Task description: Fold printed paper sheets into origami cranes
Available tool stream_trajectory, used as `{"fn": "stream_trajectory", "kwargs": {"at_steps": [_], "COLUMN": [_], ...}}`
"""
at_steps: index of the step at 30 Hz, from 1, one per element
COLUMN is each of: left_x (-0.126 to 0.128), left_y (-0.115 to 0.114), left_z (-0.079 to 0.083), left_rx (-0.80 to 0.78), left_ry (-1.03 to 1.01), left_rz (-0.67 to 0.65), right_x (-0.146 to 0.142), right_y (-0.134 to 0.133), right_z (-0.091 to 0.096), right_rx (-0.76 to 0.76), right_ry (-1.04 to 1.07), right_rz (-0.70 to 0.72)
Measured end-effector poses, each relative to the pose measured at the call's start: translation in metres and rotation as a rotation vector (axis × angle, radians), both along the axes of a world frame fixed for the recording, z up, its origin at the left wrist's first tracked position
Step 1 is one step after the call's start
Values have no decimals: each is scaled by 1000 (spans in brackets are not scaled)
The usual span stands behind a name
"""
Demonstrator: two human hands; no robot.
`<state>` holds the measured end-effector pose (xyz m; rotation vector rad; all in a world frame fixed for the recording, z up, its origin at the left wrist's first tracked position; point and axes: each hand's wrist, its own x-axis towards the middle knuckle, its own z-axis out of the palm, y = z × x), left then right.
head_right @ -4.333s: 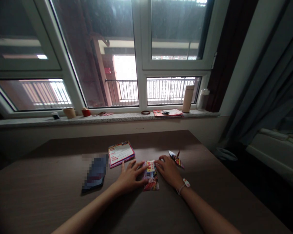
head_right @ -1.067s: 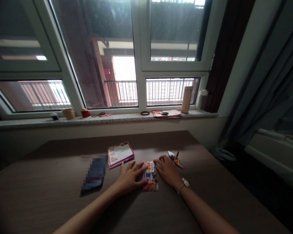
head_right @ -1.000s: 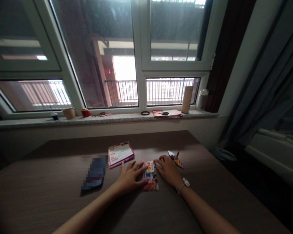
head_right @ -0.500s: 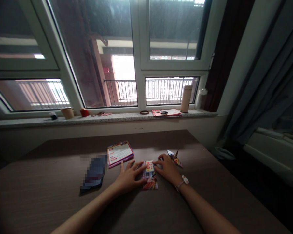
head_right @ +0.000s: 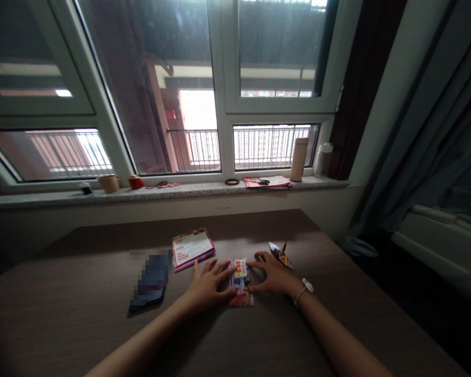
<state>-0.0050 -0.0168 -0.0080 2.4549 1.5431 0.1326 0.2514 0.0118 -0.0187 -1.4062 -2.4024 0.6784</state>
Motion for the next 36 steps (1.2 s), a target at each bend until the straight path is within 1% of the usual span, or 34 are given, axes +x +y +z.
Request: {"fn": "stream_trajectory", "kwargs": {"at_steps": [10, 16, 20, 27, 30, 32, 36], "left_x": [0, 0, 1, 1, 1, 1, 1], "left_y": [2, -1, -2, -1, -1, -1, -1], "left_z": [-3, 1, 3, 2, 2, 1, 1], "left_rx": [4, -14, -24, -14, -10, -13, -18], "left_ry": [3, -4, 3, 18, -1, -13, -14], "left_rz": [1, 2, 5, -2, -3, -4, -3], "right_x": [-4, -5, -4, 1, -1, -3, -4], "right_y": [-12, -17, -19, -15, -11, -8, -6], "right_z": [20, 25, 20, 3, -4, -7, -12], "right_rx": [-148, -186, -143, -43, 55, 93, 85], "right_ry": [-166, -196, -154, 53, 179, 247, 281], "right_rz": [34, 36, 25, 15, -17, -31, -48]}}
